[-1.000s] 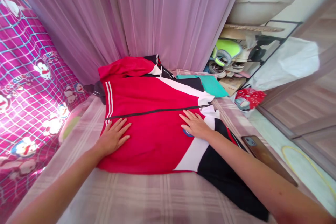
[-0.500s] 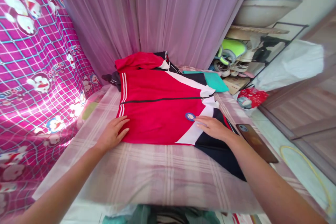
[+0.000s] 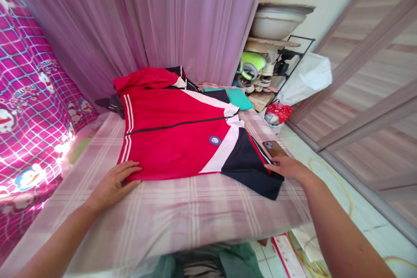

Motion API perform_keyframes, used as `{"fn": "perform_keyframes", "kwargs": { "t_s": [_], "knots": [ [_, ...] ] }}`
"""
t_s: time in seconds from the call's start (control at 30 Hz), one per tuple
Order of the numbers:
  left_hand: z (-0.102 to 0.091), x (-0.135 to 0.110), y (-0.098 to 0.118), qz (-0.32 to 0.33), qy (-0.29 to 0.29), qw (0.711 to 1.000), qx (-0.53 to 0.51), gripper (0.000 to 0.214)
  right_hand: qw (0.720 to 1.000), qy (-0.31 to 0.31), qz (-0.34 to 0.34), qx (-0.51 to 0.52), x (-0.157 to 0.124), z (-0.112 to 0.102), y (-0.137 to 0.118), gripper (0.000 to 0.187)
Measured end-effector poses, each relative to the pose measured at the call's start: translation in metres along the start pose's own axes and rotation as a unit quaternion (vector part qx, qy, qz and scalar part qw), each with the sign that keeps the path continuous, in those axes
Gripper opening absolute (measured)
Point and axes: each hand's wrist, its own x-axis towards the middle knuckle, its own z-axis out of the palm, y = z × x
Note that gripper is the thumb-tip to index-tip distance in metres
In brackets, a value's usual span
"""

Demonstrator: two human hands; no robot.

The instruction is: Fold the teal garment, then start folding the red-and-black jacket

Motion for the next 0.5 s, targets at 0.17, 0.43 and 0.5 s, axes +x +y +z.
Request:
{"fn": "perform_keyframes", "kwargs": {
  "t_s": [0.17,0.43,0.5],
  "knots": [
    [0.005,-0.002,0.002,-0.010,0.023,1.000,0.003,0.046,0.957,0.054,0.011,0.285,-0.011,-0.006,-0.009,0.041],
    [0.008,-0.004,-0.001,-0.004,0.026,1.000,0.010,0.045,0.516,0.620,0.110,0.581,-0.021,-0.034,-0.045,0.031],
    [0.009,-0.004,-0.002,-0.003,0.027,1.000,0.011,0.045,0.508,0.667,0.096,0.537,-0.015,-0.043,-0.054,0.023]
  ]
}}
